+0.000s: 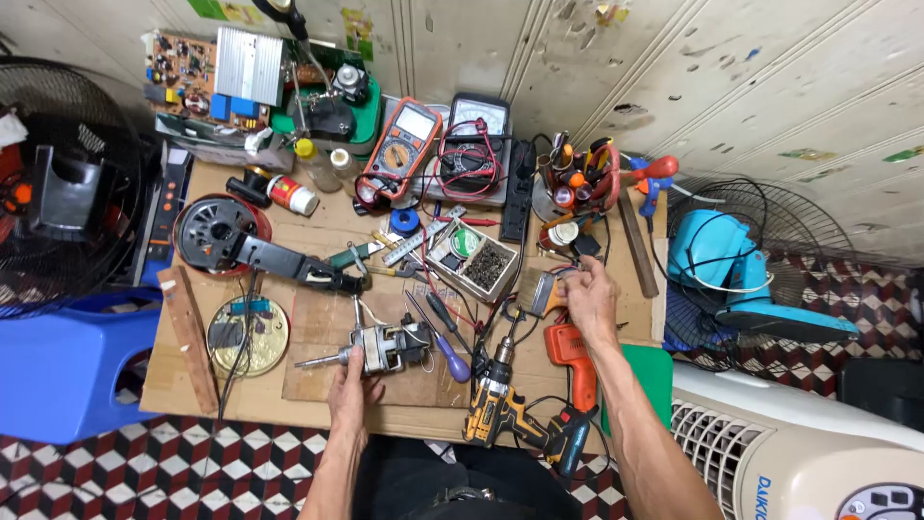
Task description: The person works at a cluttered workbench repairing a small appliance motor unit. They use a cordless drill to remove screws from the plastic housing, separate the housing halves, handle the motor and internal wiring, and reposition components while working on the assembly.
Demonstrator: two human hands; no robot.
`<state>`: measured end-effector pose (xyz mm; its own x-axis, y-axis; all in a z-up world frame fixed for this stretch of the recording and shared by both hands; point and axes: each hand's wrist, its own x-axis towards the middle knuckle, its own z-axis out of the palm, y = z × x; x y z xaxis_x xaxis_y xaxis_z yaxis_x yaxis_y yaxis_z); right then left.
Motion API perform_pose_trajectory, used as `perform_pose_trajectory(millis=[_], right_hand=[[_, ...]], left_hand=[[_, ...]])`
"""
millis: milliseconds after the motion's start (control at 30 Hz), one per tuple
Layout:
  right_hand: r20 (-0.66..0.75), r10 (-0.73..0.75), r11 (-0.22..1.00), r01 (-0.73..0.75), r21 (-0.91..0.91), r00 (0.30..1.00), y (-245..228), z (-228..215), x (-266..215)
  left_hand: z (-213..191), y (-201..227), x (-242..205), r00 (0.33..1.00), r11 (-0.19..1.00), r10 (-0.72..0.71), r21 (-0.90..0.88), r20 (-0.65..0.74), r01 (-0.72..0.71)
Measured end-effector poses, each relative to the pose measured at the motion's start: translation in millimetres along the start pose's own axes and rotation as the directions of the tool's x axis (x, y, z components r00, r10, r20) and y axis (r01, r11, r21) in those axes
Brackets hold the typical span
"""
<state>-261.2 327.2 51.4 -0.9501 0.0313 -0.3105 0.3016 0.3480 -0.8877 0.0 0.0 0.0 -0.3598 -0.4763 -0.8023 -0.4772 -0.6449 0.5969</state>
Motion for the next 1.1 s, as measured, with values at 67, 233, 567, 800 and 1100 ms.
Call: perform_pose_trajectory(millis=[67,233,567,800,1100], right_hand=[[0.029,0.013,0.995,-0.010,-0.100,0.999,-20.6,7.3,-16.3],[0.148,-0.058,0.924,0.110,-0.367,0.987,-54.6,40.0,-41.4],[0.154,-0.295,0.839,0.333,-0.431,0.943,-29.2,88.7,4.6],[0.110,-0.185,0.877,0.215,-0.431,0.977,-25.6,84.9,5.6],[0.130,-0.231,0.833,0.265,-0.486,0.964,-19.2,61.9,6.4]], left_hand=[[3.5,-1.6,-2.5,1.000,1.000,0.003,-0.007,-0.025,-0.003],[4.6,-12.4,-7.9,0.998,0.997,0.003,-0.076,-0.067,-0.008],[4.8,-9.0,-30.3,0.992,0.996,0.049,-0.064,-0.117,-0.057],[7.3,4.8,-28.9,0.998,0.996,0.061,-0.065,-0.035,-0.064],[1.3,13.7,-20.5,0.999,0.999,0.027,-0.025,-0.030,-0.028]])
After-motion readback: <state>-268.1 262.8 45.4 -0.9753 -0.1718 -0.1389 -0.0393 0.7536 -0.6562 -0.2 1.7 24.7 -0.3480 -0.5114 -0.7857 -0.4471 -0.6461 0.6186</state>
